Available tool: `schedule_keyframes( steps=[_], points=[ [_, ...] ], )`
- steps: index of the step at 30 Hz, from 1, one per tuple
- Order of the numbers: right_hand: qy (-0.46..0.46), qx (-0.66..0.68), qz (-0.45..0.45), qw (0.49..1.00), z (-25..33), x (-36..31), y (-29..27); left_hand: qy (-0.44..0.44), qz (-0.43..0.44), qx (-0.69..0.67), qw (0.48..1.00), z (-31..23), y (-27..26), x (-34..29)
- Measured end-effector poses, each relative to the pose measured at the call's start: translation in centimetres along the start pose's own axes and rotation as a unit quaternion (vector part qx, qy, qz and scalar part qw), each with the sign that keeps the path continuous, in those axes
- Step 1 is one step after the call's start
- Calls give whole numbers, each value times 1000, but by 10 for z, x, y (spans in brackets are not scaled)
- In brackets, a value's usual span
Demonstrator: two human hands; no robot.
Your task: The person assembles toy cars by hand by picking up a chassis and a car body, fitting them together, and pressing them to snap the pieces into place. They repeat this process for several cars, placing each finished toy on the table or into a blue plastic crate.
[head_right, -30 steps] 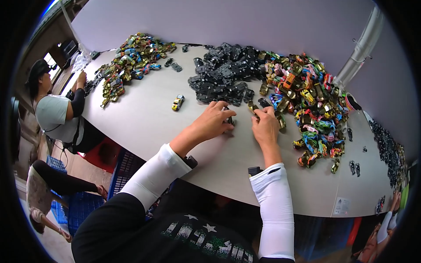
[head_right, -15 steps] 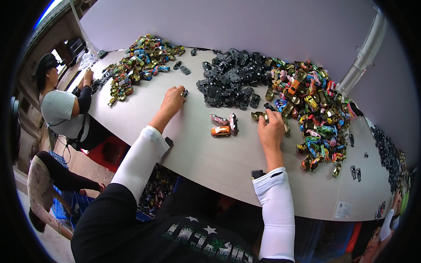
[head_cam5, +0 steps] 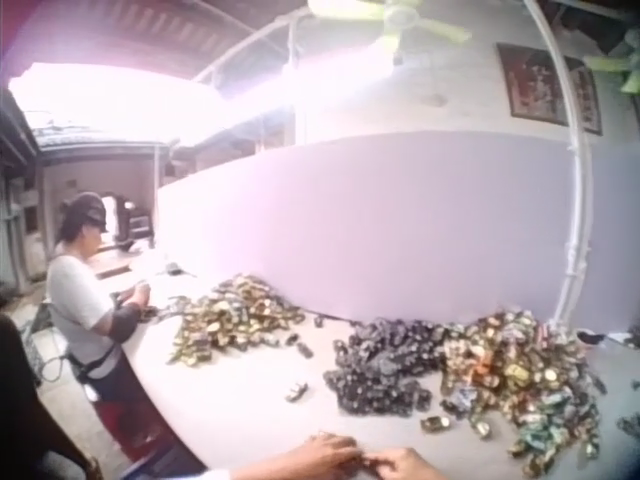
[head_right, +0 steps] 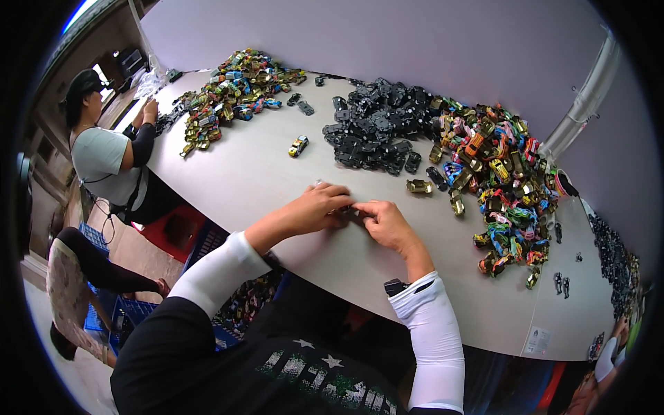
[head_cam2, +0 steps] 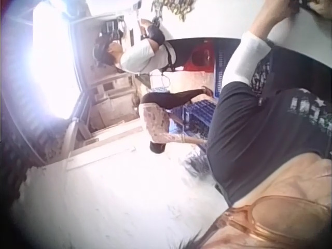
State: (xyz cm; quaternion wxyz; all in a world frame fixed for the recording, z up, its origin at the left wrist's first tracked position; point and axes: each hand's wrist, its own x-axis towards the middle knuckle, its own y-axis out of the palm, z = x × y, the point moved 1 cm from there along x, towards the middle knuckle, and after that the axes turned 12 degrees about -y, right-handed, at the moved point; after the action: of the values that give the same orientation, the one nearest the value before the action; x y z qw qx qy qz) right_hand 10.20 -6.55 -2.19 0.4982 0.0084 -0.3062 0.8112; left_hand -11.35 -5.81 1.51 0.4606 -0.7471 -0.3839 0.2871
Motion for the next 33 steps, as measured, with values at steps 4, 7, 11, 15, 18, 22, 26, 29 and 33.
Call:
schedule_keyframes(
  steps=[4, 7, 11, 15, 18, 22, 26, 29, 33],
  points=[
    [84, 72, -70, 991, -1, -2, -12, 1, 0, 19, 1000, 26, -18, -82],
    [81, 21, -132, 988, -21, -5, -21, -143, 73, 54, 985, 36, -37, -146],
    [89, -135, -235, 958, -17, -3, -31, -217, 39, 90, 971, 54, -44, -201],
    [56, -346, -317, 881, -13, -7, -49, -217, 27, 83, 972, 50, -70, -183],
    [5, -388, -273, 881, -12, -8, -53, -87, -15, -5, 996, 43, -77, -134],
    [47, -361, -195, 911, -23, -13, -52, 13, -62, -134, 989, 15, -66, -34],
    [36, -319, -246, 914, -21, -13, -53, 128, -183, -71, 972, -5, -29, 64],
    [62, -71, -317, 944, -22, -10, -49, 167, -221, -9, 961, -25, -4, 112],
    [93, 228, -344, 906, -17, -13, -55, 150, -216, 114, 958, -35, 13, 141]
  ],
)
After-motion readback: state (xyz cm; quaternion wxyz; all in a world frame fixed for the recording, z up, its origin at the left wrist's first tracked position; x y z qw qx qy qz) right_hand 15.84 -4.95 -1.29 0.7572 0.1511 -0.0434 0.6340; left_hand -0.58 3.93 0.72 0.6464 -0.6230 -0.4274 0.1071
